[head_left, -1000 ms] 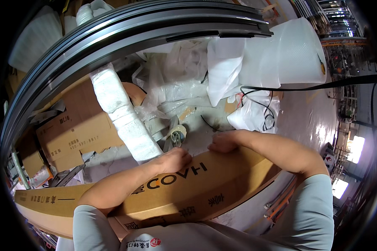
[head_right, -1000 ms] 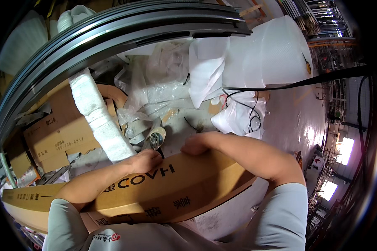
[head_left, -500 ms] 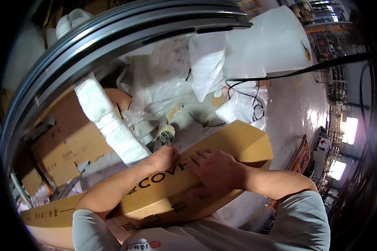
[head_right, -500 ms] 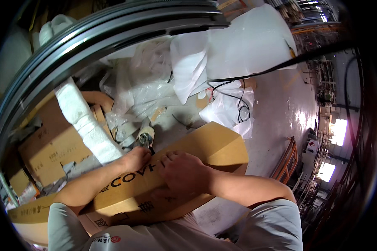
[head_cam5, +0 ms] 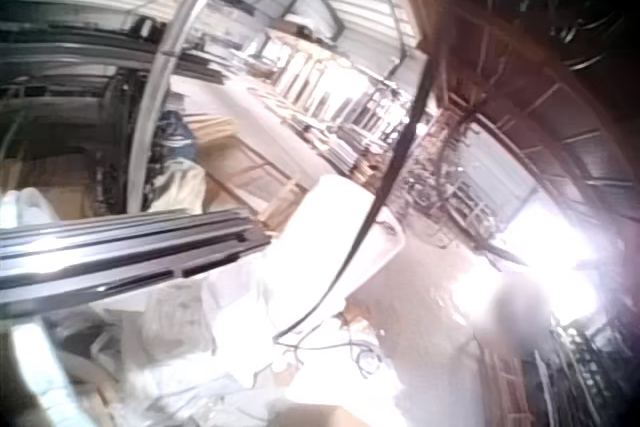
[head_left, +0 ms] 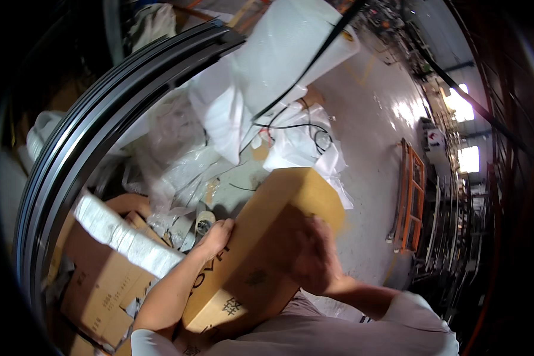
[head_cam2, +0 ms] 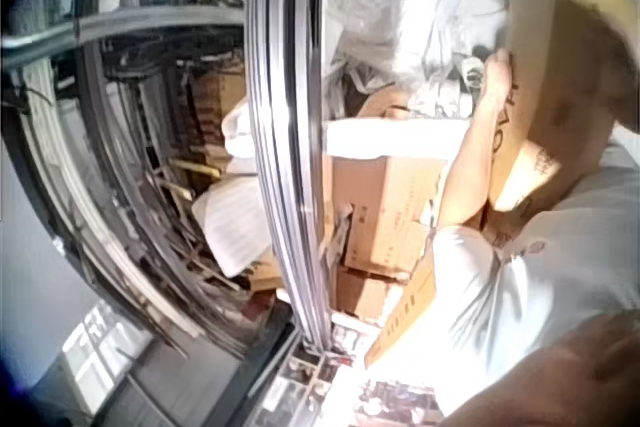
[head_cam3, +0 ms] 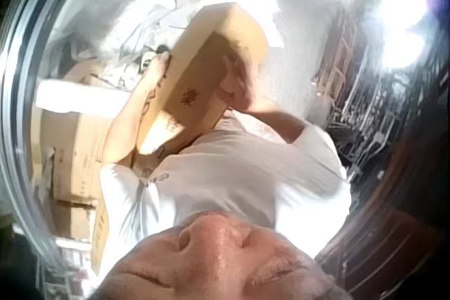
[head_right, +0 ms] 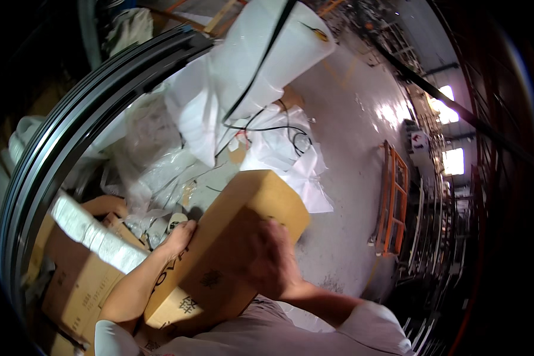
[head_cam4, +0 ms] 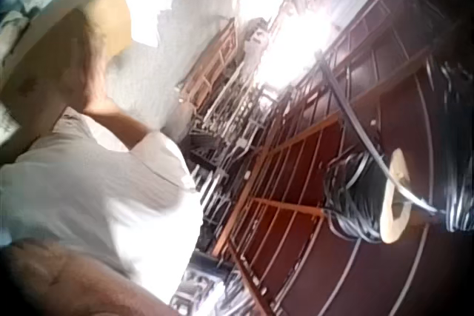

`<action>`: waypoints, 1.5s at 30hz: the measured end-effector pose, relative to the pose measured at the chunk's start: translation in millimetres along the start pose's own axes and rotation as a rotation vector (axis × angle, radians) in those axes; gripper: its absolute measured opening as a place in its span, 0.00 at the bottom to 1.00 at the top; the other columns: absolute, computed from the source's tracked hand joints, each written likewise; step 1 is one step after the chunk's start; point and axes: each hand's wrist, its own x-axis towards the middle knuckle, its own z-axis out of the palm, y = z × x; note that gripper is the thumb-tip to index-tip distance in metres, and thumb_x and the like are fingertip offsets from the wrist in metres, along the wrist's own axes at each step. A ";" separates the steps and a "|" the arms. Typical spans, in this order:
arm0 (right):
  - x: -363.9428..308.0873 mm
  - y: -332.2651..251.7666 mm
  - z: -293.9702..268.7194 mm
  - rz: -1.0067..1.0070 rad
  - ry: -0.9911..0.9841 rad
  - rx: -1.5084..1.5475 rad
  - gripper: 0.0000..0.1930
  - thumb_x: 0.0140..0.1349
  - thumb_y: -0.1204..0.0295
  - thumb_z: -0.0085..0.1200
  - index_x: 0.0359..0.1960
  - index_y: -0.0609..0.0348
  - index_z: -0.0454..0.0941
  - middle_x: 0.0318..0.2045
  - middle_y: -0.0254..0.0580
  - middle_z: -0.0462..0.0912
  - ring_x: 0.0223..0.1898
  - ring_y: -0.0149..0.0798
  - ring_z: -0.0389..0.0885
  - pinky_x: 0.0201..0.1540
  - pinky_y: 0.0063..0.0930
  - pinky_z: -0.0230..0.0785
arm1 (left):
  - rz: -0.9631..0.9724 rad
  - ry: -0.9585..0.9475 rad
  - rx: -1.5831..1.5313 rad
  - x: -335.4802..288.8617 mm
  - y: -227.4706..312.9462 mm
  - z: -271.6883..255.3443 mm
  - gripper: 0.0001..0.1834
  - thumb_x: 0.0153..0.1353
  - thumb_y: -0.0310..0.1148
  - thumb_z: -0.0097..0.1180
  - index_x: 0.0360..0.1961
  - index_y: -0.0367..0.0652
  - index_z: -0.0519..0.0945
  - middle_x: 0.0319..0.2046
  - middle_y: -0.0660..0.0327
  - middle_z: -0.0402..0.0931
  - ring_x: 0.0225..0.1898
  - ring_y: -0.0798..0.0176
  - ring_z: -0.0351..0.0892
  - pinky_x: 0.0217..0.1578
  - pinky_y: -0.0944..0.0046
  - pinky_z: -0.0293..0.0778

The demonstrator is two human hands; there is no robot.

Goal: The person wraps foam around long metal profiles and places them into a custom cardboard box, using a utility knife to score the cardboard for folding.

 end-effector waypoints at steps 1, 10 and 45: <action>-20.1 9.5 -4.8 0.128 0.058 -0.005 0.47 0.48 0.60 0.74 0.67 0.72 0.66 0.70 0.75 0.58 0.72 0.79 0.55 0.72 0.70 0.50 | 0.010 0.006 0.051 3.0 -4.0 -1.6 0.26 0.72 0.44 0.41 0.41 0.28 0.80 0.32 0.50 0.80 0.36 0.58 0.77 0.43 0.56 0.73; -48.3 21.5 40.8 0.314 0.105 -0.030 0.53 0.63 0.44 0.56 0.74 0.77 0.47 0.74 0.77 0.49 0.75 0.77 0.46 0.77 0.66 0.35 | 0.029 0.154 0.247 6.1 14.1 5.5 0.29 0.72 0.46 0.41 0.48 0.24 0.80 0.42 0.40 0.82 0.46 0.47 0.81 0.52 0.52 0.74; -18.9 31.3 -5.7 -0.121 0.335 -0.461 0.35 0.71 0.47 0.54 0.64 0.70 0.71 0.60 0.65 0.76 0.57 0.64 0.77 0.65 0.59 0.65 | 0.230 0.189 0.876 29.2 65.1 41.8 0.16 0.59 0.37 0.57 0.41 0.38 0.87 0.47 0.45 0.86 0.52 0.41 0.84 0.51 0.45 0.79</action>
